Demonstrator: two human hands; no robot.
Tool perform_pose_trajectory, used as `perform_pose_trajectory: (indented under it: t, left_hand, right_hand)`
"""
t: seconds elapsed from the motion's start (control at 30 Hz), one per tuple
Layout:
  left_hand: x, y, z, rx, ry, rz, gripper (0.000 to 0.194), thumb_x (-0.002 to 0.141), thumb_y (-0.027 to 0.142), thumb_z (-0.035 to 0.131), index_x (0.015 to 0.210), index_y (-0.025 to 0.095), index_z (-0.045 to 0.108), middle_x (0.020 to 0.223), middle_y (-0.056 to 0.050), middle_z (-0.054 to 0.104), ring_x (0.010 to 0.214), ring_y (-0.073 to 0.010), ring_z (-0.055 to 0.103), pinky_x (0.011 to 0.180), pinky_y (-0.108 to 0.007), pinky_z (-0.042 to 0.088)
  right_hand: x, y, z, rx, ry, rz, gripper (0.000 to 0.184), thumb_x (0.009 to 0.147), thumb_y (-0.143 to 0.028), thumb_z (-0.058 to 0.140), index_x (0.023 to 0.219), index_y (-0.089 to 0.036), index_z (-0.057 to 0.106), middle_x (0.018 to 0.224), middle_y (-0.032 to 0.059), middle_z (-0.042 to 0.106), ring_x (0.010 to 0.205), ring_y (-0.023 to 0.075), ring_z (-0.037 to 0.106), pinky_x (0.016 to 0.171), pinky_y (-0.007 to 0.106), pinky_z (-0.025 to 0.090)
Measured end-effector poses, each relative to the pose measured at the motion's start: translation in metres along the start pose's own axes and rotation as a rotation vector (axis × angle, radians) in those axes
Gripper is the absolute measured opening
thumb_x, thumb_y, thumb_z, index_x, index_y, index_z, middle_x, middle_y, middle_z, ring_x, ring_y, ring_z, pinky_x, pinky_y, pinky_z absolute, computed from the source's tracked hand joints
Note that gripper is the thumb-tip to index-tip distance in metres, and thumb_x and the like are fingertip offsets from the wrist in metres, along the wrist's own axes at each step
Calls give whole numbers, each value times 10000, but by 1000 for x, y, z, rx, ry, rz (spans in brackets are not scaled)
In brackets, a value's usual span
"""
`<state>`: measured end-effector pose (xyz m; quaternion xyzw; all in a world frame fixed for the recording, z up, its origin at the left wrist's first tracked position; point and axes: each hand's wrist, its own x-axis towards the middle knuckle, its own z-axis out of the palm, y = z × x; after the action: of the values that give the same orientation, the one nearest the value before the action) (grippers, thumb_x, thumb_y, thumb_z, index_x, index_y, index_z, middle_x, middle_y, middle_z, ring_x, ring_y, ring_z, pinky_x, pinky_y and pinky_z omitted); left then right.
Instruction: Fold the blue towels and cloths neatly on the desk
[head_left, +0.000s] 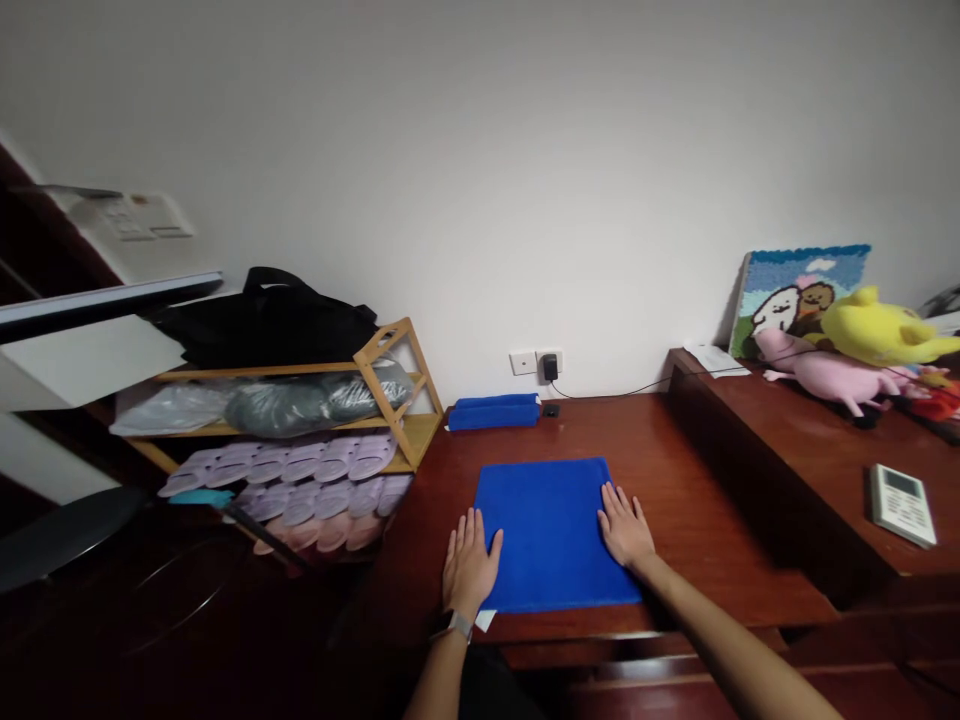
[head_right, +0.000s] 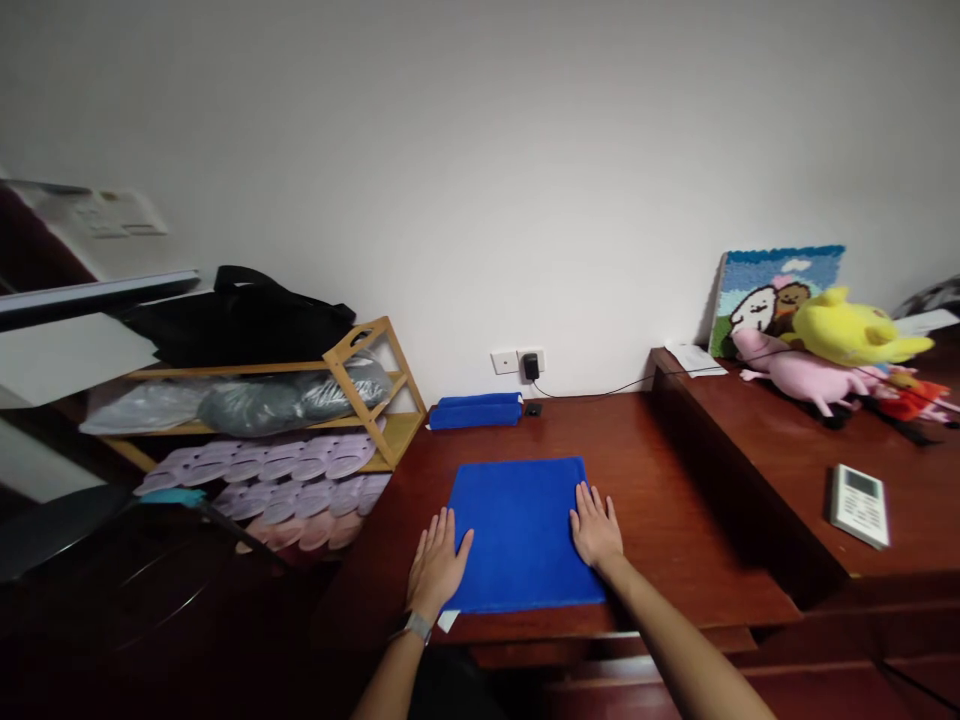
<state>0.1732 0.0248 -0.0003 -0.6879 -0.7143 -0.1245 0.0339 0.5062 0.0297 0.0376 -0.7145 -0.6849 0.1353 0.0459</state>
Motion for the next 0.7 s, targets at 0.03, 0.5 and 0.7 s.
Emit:
perform_pose_trajectory:
  t: [0.03, 0.5, 0.7]
  left_hand:
    - [0, 2, 2, 2, 14, 3, 774, 1030, 600, 227, 1609, 93, 315, 1666, -158, 337, 1555, -290, 303, 1268, -498, 257]
    - [2, 30, -17, 71, -26, -20, 778, 1031, 546, 203, 1561, 3, 376, 1652, -197, 326, 1552, -317, 299, 1274, -509, 241]
    - [-31, 168, -28, -149, -97, 425, 661, 1063, 533, 177, 1622, 201, 299, 1696, -56, 274, 1578, -234, 238, 1292, -463, 235]
  right_hand:
    - [-5, -1, -1, 15, 4, 16, 652, 1058, -404, 145, 1655, -141, 137, 1724, 11, 126, 1599, 207, 98, 1293, 442, 52]
    - [-59, -12, 16, 78, 41, -1, 703, 1041, -471, 189, 1644, -110, 157, 1715, 27, 100, 1601, 224, 83, 1303, 431, 50]
    - [-61, -7, 19, 43, 54, -48, 686, 1045, -442, 173, 1638, -98, 186, 1711, 66, 135, 1598, 243, 97, 1299, 452, 67]
